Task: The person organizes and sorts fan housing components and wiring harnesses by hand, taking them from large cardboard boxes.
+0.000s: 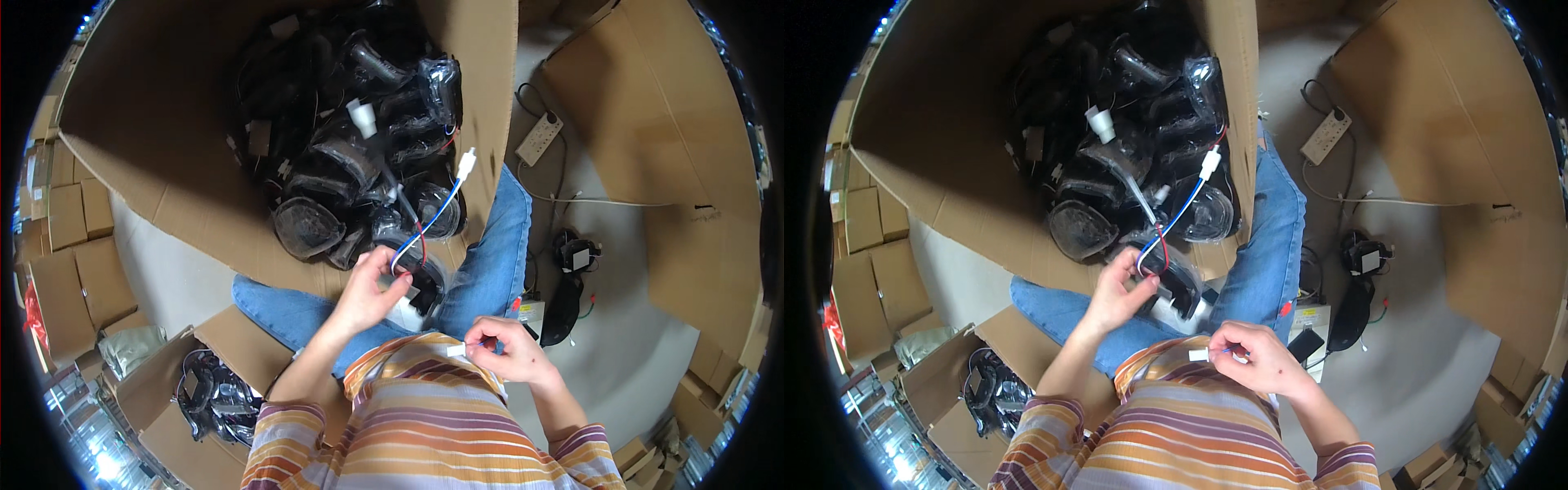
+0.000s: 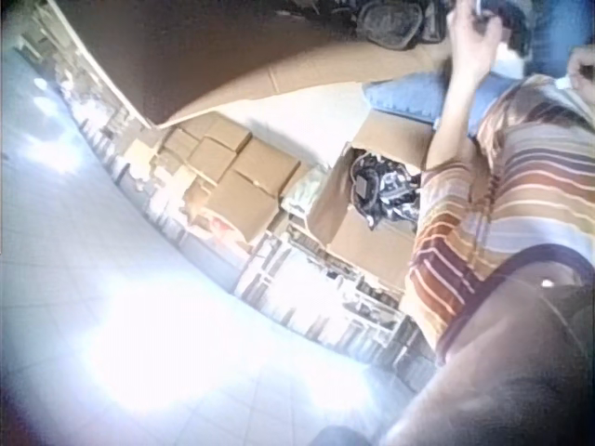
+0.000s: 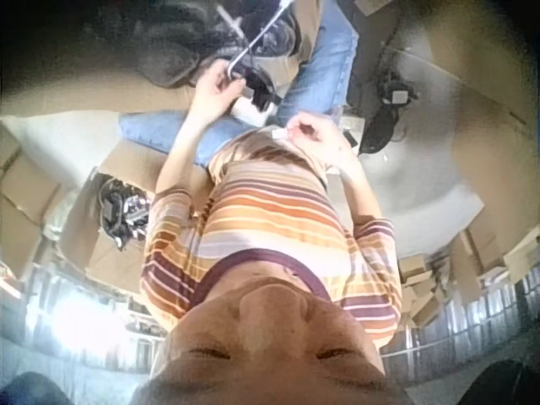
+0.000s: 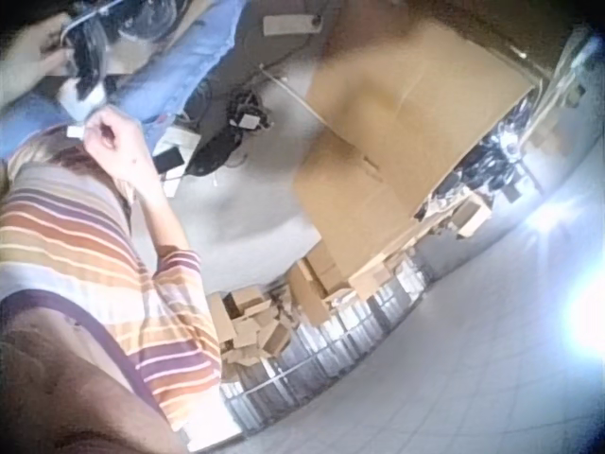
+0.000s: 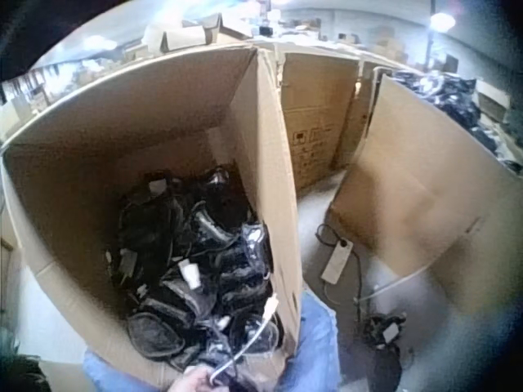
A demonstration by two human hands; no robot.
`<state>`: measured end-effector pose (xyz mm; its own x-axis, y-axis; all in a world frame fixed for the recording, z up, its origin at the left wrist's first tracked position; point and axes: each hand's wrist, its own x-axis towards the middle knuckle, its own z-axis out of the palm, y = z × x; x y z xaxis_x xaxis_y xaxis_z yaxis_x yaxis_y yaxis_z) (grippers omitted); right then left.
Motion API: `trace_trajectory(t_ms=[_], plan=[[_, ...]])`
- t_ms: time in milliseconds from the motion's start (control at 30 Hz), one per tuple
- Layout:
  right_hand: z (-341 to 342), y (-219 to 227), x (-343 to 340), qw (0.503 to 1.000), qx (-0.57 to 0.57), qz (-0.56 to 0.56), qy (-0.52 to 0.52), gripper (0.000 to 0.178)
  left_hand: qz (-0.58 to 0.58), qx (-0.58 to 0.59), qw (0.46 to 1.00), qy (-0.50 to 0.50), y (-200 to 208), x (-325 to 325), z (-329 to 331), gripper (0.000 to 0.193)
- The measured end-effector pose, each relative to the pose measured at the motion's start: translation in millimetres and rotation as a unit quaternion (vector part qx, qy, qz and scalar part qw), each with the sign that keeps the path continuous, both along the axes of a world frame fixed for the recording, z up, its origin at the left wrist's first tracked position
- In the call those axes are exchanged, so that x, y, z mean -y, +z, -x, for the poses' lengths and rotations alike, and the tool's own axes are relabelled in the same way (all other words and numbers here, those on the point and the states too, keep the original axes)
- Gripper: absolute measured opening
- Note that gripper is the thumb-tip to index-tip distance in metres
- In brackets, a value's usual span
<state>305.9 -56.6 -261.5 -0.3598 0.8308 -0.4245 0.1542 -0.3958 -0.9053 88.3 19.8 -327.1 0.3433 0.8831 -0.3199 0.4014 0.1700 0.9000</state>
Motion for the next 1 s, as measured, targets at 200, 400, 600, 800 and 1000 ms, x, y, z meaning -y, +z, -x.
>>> trace_trajectory(t_ms=[200, 400, 600, 800, 1000], plan=[[-15, 9, 22, 0.998, 0.057, -0.027, 0.011, 0.006, -0.309, -0.118, 0.944, 0.007, 12, 42, 12, 0.021], [-76, 29, 58, 0.993, 0.112, 0.007, -0.037, 0.005, -0.31, -0.119, 0.942, 0.054, 19, 51, 22, 0.012], [-92, 64, 67, 0.983, 0.031, -0.067, -0.166, 0.008, 0.01, 0.109, 0.976, 0.19, 29, 68, 29, 0.004], [-11, 56, 26, 0.996, 0.031, -0.06, 0.059, 0.005, -0.035, 0.058, 0.989, 0.13, 48, 74, 41, 0.008], [39, 44, 8, 0.99, -0.019, -0.066, 0.122, 0.003, 0.072, 0.244, 0.948, 0.191, 70, 78, 54, 0.011]])
